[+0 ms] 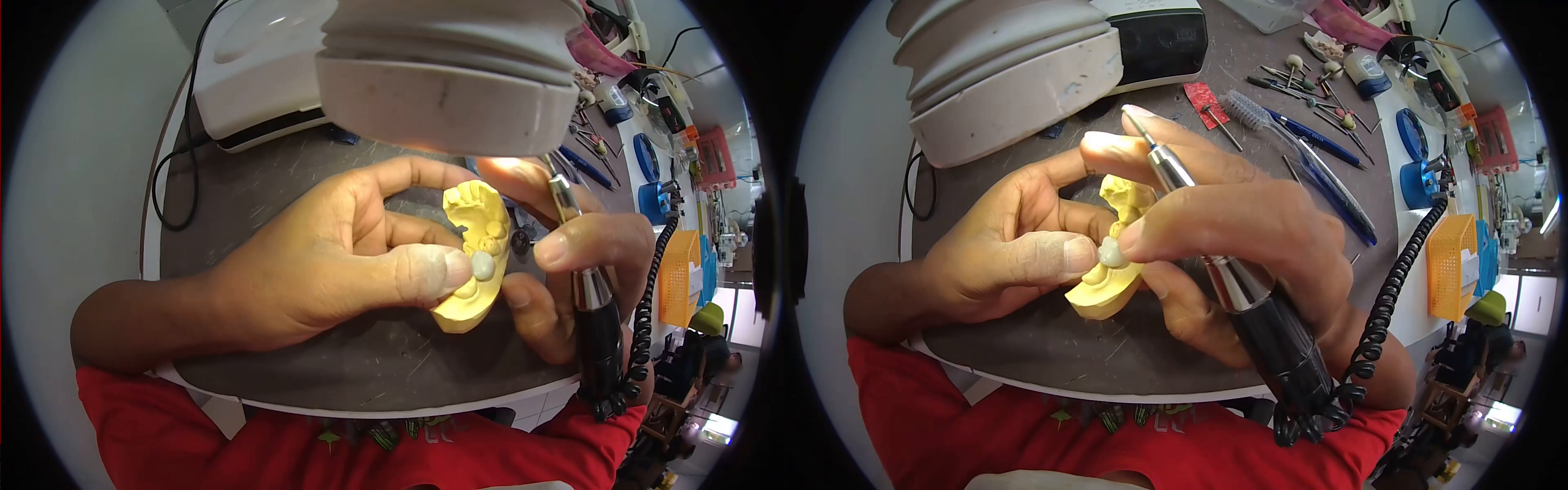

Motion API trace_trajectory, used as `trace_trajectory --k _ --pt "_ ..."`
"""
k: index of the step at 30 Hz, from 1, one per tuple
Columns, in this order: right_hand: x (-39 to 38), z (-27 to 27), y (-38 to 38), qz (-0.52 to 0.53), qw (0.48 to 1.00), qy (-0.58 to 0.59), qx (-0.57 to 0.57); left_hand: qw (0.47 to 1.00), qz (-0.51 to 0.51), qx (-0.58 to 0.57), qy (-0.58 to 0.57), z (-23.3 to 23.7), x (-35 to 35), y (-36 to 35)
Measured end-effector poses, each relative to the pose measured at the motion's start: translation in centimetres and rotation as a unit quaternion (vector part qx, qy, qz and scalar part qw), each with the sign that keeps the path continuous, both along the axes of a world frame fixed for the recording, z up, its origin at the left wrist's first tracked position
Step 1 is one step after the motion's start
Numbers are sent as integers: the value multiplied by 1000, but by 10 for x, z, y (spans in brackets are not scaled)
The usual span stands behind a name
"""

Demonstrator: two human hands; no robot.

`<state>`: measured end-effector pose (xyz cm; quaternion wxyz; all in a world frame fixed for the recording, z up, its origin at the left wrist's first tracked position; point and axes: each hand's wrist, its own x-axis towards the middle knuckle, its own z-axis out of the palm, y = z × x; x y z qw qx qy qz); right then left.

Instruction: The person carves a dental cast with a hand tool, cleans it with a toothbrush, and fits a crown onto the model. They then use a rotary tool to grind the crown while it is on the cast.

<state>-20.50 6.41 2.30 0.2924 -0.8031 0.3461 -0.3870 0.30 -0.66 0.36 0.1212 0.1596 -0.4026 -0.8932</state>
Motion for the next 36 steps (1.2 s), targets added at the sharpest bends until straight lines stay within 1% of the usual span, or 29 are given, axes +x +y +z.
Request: trace_trajectory --k 1,3,4,8,10,11,13,14,15,17,18,21,23,25,26,27,28,29,31,33,35,36 --pt "-1 -2 0 0 1000 0 -2 1000 0 -2 0 1 -1 0" --pt "-3 -11 -1 8 1000 -25 1 999 5 42 -26 2 -3 -1" --pt "-1 -14 0 3 999 -48 3 999 5 32 -14 3 -2 0" --pt "-1 -12 1 -1 997 -63 35 999 5 48 -17 1 -2 1" --pt "-1 -5 -1 12 1000 22 6 999 -8 25 -35 5 0 0" --pt "-1 -8 1 11 1000 22 6 999 -8 25 -35 6 0 -1" --pt "-1 -18 6 -67 997 -42 -4 998 3 -41 -52 7 2 0" --pt "-1 -20 6 -68 997 -42 -2 998 32 -28 -43 8 2 2" --pt "0 -21 7 -88 994 -62 4 998 31 -26 -43 5 1 4" --pt "0 -24 6 -108 991 -83 11 982 89 -164 -8 -4 -1 8" --pt "-1 -25 4 -103 991 -82 9 989 98 -112 1 -2 -2 8" --pt "3 -24 4 -103 991 -88 14 986 105 -130 13 -6 -3 9" --pt "3 -23 4 -110 989 -94 21 986 114 -121 10 -6 -2 11" --pt "0 -24 1 -115 991 -59 -38 986 125 -113 6 -5 -1 12" --pt "-6 -18 -1 -115 991 -59 -38 987 129 -98 0 -3 -2 12" --pt "-16 -6 -2 -105 990 36 -84 988 134 -83 -6 -2 -2 12" --pt "-24 1 -2 -93 979 130 -129 988 134 -83 -6 -2 -1 12" --pt "-29 2 -1 -93 979 130 -128 988 128 -83 -7 -2 -1 11" --pt "-34 4 3 -53 981 149 -111 989 121 -84 -7 -2 -1 10" --pt "-23 3 2 -45 978 152 -132 989 123 -81 -1 -2 -1 11" --pt "-11 -7 10 -102 993 6 -59 989 121 -80 -3 -2 -1 11" --pt "-2 -16 10 -121 986 -99 -50 990 119 -80 -4 -2 -1 11"
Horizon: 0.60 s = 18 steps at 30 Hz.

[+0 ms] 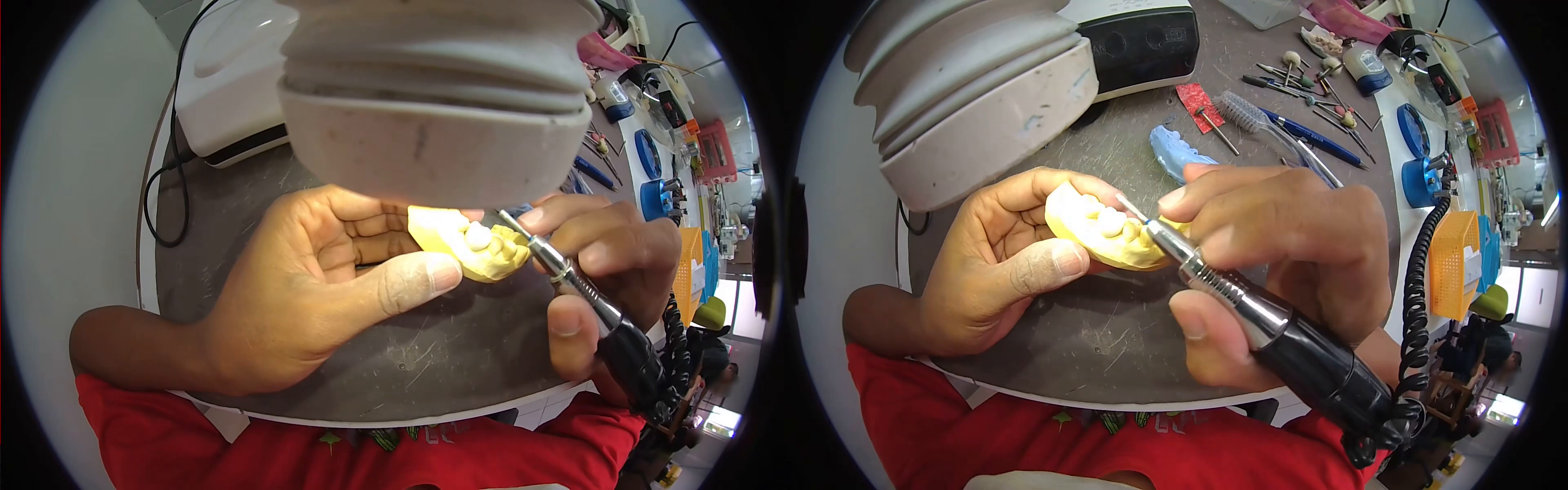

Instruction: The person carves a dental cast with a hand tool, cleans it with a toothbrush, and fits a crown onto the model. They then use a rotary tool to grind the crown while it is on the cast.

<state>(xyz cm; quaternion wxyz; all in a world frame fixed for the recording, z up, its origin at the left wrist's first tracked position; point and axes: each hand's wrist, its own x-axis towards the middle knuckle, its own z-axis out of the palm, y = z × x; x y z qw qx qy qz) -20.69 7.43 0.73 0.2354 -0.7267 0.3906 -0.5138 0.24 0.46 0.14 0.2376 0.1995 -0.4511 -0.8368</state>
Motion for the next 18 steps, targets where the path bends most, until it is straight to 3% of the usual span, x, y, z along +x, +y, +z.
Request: trace_trajectory --k 18 --pt "-1 4 1 35 998 29 30 1000 10 15 -19 4 2 -1"
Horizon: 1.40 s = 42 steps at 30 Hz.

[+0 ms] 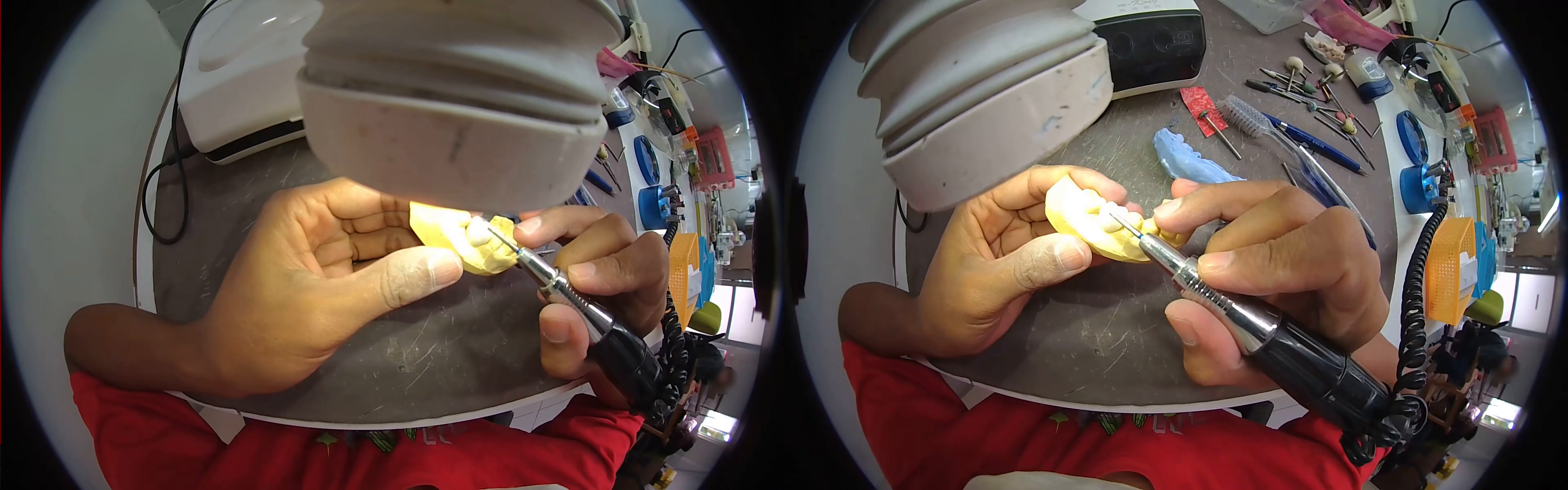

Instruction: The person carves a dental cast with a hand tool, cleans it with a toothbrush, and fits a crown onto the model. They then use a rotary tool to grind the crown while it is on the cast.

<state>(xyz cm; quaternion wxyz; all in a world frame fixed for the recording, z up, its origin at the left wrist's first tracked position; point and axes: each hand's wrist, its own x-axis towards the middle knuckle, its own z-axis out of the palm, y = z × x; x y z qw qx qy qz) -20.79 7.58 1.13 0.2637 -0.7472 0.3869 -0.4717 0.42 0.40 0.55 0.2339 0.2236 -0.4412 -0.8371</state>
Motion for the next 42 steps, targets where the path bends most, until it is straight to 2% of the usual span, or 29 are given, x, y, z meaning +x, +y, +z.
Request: trace_trajectory --k 7,42 --pt "5 -5 1 -19 999 -30 -3 1000 6 -2 2 -1 1 1" --pt "2 0 2 -14 1000 -10 21 1000 4 8 3 1 0 0"
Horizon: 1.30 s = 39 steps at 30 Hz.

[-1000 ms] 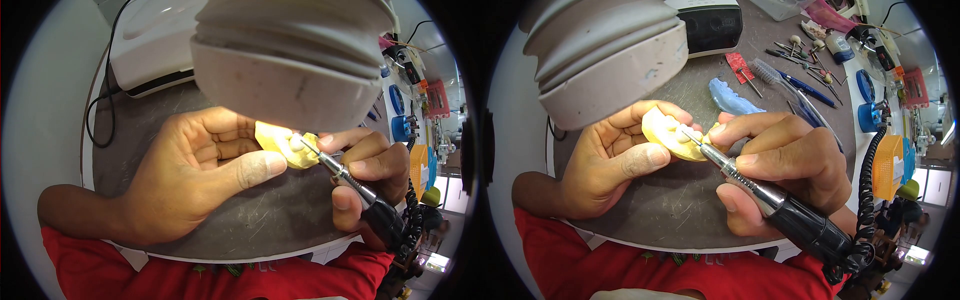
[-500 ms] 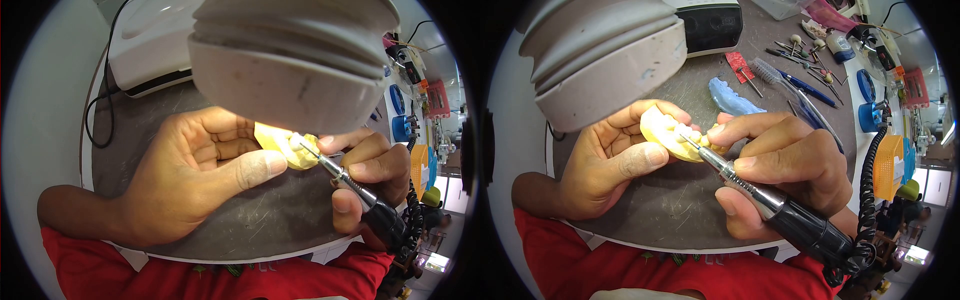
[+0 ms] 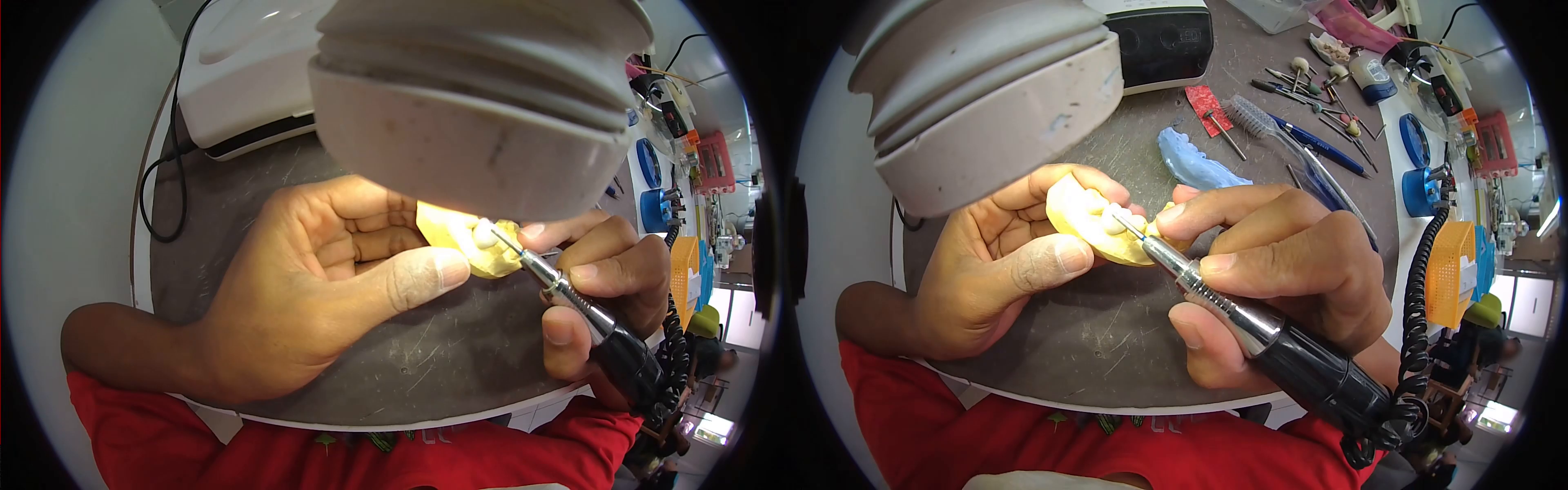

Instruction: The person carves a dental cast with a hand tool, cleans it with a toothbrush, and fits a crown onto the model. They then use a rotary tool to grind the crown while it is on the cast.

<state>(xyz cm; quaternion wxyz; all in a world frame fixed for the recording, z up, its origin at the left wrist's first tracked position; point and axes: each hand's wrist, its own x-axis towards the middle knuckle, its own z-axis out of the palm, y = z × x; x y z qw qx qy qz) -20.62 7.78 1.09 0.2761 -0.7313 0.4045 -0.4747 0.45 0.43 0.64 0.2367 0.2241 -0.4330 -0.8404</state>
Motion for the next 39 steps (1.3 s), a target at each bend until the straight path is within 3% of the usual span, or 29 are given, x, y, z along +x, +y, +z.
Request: trace_trajectory --k 39 --pt "-3 0 -5 17 998 39 -46 1000 1 -2 -2 1 0 0"
